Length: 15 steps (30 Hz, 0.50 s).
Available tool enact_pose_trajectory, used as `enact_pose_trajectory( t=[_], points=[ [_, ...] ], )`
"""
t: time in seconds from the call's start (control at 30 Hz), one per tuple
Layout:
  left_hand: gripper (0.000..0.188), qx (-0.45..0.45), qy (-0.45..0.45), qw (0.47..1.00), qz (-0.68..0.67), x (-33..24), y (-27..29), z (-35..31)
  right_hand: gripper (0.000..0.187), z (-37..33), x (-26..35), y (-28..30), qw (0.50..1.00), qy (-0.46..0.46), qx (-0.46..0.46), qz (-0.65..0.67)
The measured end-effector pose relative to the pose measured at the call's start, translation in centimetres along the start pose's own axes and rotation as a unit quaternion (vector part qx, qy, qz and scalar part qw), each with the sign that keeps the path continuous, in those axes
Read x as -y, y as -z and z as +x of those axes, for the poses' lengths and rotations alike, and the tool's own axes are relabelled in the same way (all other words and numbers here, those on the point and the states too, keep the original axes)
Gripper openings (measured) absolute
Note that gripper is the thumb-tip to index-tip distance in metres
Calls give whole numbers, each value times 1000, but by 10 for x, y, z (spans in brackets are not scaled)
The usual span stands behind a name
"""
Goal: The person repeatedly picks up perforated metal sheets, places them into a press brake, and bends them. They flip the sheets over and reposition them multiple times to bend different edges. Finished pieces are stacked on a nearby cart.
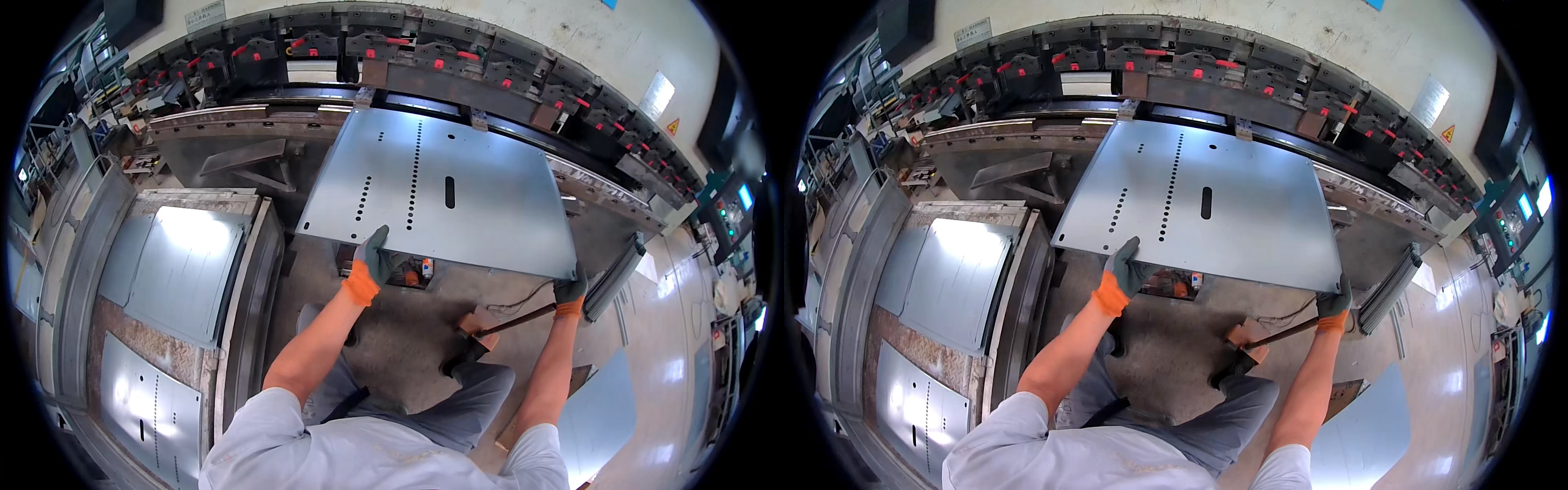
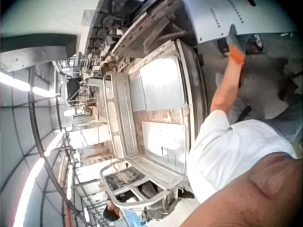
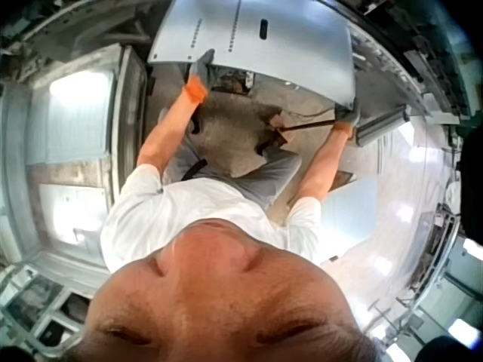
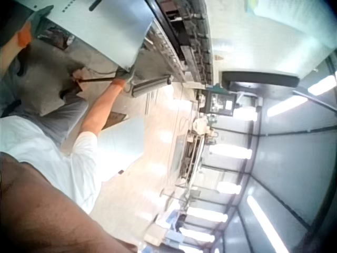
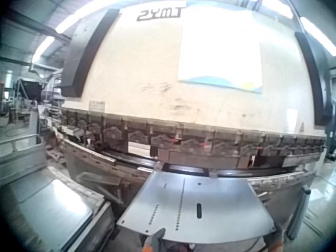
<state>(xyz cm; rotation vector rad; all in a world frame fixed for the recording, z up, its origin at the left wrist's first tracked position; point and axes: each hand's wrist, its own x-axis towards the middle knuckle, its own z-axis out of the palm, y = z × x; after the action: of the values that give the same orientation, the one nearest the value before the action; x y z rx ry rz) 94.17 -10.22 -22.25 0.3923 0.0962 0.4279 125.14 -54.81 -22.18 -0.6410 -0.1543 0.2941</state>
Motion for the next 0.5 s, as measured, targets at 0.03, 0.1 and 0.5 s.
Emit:
enact_pose_trajectory(
  t=[0.03,0.1,0.5],
  points=[
    [42,-3,4,1000,-7,3,-2,1,33,6,3,12,1000,-1,-17,-13],
    [42,-4,9,1000,-9,6,-6,6,30,18,13,25,998,0,-47,-38],
    [32,-20,0,1000,4,0,-4,4,28,19,2,12,997,-17,-47,-63]
  ],
)
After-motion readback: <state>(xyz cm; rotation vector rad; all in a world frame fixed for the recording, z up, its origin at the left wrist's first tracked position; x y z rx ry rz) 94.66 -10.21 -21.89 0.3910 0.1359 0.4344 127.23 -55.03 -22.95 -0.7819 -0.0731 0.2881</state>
